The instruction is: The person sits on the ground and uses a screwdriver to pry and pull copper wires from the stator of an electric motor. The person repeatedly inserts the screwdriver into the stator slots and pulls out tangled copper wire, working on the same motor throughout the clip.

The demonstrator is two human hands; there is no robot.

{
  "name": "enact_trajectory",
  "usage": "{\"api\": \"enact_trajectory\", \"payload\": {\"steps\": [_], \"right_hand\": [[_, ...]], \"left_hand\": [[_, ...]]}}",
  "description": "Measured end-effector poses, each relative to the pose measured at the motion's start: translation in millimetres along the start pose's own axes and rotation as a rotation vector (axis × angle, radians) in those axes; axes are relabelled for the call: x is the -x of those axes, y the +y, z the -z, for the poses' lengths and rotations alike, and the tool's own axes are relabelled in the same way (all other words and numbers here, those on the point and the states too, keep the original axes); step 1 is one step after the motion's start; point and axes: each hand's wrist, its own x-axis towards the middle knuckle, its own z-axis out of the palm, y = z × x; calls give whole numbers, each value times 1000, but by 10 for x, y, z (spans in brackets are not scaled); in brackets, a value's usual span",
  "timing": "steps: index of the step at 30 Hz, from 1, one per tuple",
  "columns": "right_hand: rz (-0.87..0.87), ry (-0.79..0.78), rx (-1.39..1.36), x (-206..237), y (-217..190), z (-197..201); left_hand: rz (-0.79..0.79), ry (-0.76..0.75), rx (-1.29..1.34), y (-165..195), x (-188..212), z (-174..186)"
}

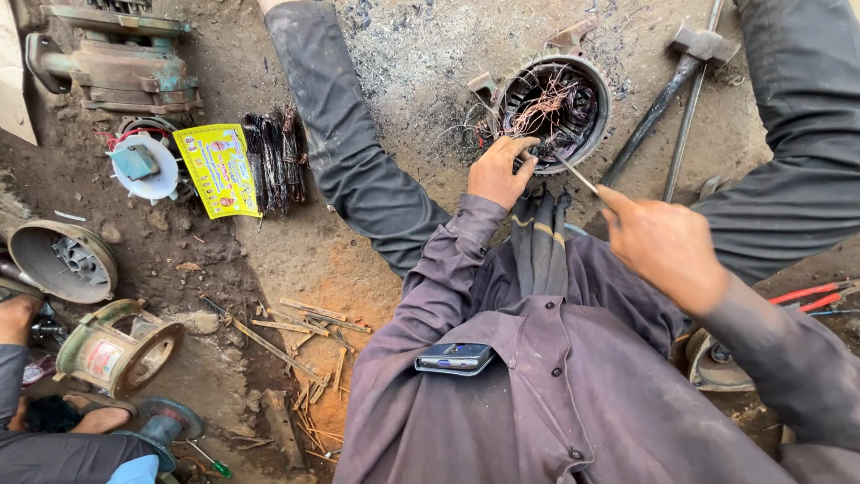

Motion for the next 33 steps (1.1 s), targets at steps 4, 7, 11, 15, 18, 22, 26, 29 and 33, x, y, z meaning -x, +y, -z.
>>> {"api": "enact_trajectory", "payload": {"steps": [4,7,11,15,18,22,26,29,33], "right_hand": [[-29,63,-1,-2,-91,-228],[-43,110,-77,85,-81,-238],[-30,175,-56,273,-59,-70],[-35,88,-65,326,29,105],[-21,71,-87,294,53,145],[-33,21,-82,256,36,125],[-30,21,-108,250,12,97],[0,33,-95,245,-22,96],[52,48,18,77,-50,178]], "left_hand": [[-33,19,17,4,-4,12],[-23,25,6,14,-3,6],[-6,18,10,20,1,10],[-16,14,6,24,-3,24],[-22,17,13,28,-13,27],[-1,24,43,32,0,27],[-9,23,24,25,0,28],[-13,19,23,16,1,22],[-39,31,14,2,6,5]]}}
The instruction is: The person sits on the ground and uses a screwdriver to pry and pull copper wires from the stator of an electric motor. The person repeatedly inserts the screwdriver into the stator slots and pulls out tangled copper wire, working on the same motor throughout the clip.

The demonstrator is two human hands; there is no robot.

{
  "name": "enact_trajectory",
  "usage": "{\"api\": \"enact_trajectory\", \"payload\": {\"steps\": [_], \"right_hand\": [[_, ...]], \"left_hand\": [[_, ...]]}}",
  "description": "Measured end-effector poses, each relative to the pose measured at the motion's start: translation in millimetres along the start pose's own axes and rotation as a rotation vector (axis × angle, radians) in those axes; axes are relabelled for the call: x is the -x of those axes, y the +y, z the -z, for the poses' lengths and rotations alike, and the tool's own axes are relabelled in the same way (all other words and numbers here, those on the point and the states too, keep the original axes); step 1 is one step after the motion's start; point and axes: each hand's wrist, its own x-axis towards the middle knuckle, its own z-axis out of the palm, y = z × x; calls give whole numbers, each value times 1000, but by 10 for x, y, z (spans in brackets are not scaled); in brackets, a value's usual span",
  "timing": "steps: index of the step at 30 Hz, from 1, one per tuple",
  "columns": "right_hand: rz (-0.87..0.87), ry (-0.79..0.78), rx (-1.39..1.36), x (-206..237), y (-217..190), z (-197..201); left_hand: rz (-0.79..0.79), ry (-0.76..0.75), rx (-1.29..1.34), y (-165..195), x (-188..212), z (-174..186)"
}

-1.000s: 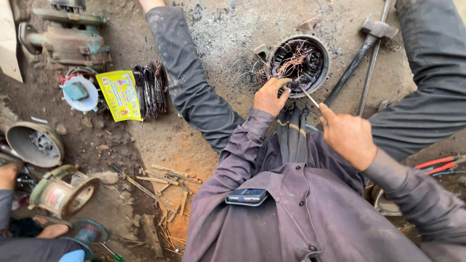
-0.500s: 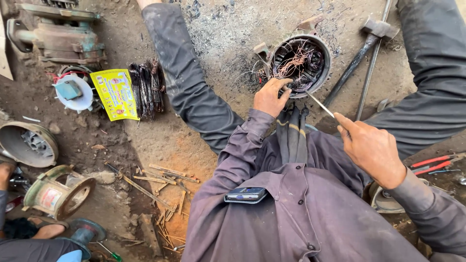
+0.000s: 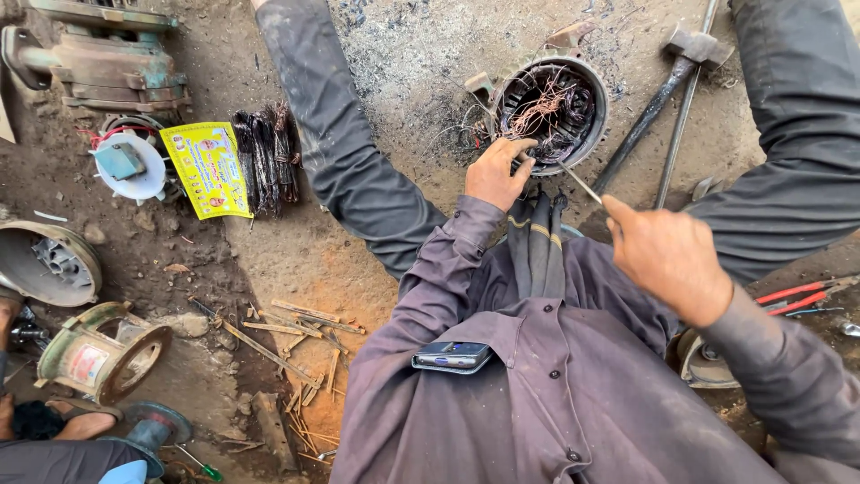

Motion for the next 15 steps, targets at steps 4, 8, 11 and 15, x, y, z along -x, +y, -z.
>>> {"api": "enact_trajectory", "payload": {"steps": [4,8,11,15], "right_hand": [[82,-94,188,-492,64,131],[11,-301,170,-910,23,182],[3,-230,143,-857,-107,168],[-18,-16,66,-386,-149,72]], "left_hand": [[14,-11,-29,-5,7,-16],[4,-17,-35,-3,9,-21],[23,-4,-9,-9,22,-21],[7,-6,8,-45,33,-17]]}}
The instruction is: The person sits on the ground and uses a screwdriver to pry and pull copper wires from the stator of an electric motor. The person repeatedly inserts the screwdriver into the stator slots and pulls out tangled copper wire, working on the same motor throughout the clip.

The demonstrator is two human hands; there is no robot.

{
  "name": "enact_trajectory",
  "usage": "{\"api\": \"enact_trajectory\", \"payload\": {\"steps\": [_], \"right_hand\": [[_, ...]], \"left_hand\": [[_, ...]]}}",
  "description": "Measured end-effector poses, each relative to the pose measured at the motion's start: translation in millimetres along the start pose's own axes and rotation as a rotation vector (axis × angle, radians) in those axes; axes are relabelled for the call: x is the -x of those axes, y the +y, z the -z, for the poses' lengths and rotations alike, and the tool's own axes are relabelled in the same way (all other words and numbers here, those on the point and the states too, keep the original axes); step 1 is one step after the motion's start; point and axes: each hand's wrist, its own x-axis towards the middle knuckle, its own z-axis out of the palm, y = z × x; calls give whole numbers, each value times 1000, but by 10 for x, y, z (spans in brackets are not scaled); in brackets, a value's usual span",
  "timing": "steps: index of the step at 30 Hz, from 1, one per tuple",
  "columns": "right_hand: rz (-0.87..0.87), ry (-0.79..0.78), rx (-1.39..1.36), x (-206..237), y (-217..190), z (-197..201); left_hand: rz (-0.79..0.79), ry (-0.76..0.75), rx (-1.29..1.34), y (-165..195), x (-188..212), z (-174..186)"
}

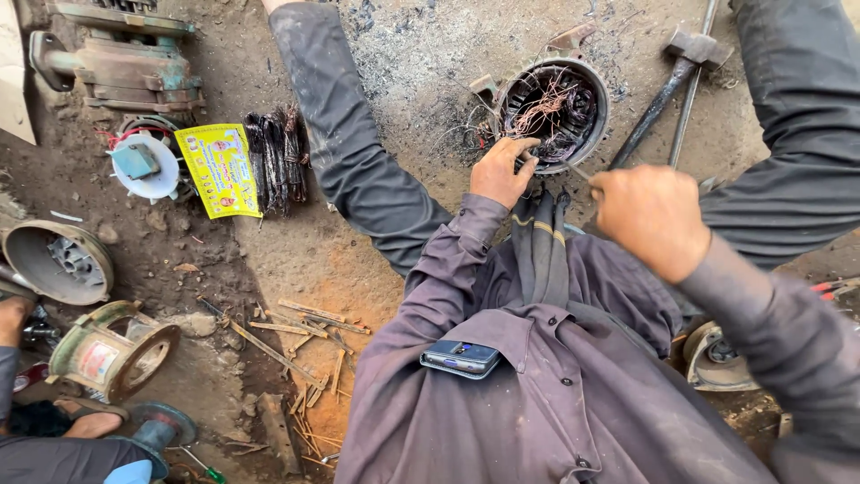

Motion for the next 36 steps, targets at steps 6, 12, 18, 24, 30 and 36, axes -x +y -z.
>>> {"api": "enact_trajectory", "payload": {"steps": [6,12,18,24,30,36], "right_hand": [[-185,149,-36,596,-80,-567],[-243,363,-143,293,-402,-890],[-265,222,-264,472,56,-707],[-191,88,-271,627,112,-489],[-140,163,-124,620,-127,-442],[-133,205,-89,675,-117,-462]], "left_hand": [[-18,-21,-10,-57,1,-13],[-86,-4,-51,-38,8,-32],[-176,136,-17,-2,-13,-39],[-24,23,15,5,15,-17],[-22,21,30,77,4,55],[31,-3,50,68,-5,48]]}}
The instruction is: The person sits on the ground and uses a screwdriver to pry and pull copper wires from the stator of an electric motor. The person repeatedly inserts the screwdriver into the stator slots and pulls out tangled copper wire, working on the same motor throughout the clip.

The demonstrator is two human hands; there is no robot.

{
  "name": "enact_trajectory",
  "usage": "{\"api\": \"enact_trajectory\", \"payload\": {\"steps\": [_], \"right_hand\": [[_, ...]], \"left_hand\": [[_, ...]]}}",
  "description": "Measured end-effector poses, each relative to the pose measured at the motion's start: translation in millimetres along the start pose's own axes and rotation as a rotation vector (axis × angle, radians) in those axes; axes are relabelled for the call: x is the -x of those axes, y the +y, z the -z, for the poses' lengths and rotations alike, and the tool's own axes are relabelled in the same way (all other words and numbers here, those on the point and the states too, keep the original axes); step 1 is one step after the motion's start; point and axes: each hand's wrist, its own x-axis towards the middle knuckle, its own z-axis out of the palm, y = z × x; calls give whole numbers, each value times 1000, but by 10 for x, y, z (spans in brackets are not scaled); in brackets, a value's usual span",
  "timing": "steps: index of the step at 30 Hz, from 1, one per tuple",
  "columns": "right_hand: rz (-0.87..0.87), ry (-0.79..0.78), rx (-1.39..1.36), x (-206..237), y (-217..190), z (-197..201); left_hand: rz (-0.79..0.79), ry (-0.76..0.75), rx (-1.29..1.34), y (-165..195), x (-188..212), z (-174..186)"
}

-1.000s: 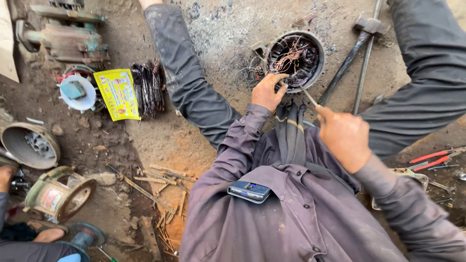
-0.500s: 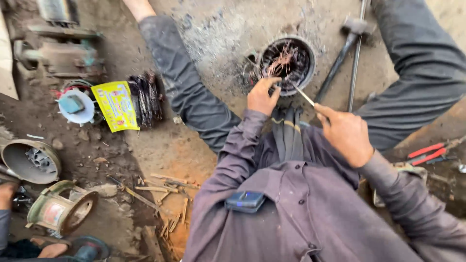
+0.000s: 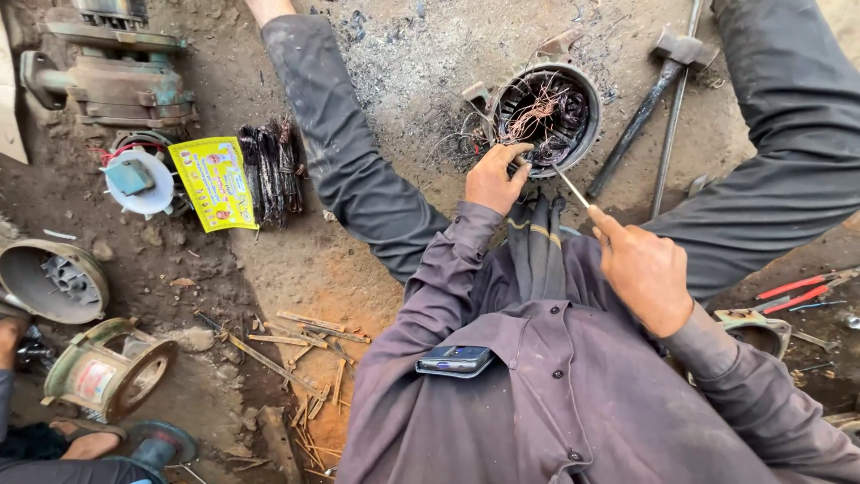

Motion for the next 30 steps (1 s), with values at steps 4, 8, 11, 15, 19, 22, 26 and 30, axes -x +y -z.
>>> {"api": "enact_trajectory", "payload": {"steps": [4,8,11,15,19,22,26,30], "right_hand": [[5,-28,50,-32,14,59],[9,-44,-25,-29,8,104],[13,-41,-24,-22,5,92],[11,-50,31,-66,28,73],[48,-132,84,-147,83,132],[63,-143,75,-189,105,181],[72,-141,39,-193,102,201],[58,-127,12,-179,109,183]], "left_hand": [[-47,-3,-38,-41,-7,-1],[-28,-8,-6,-50,-5,10],[4,-26,0,-46,-2,11],[-28,-20,23,-45,-15,13],[9,-32,22,-44,5,20],[-25,-14,20,-53,5,12],[9,-29,21,-77,7,-13],[-56,-3,40,-110,-2,-21]]}}
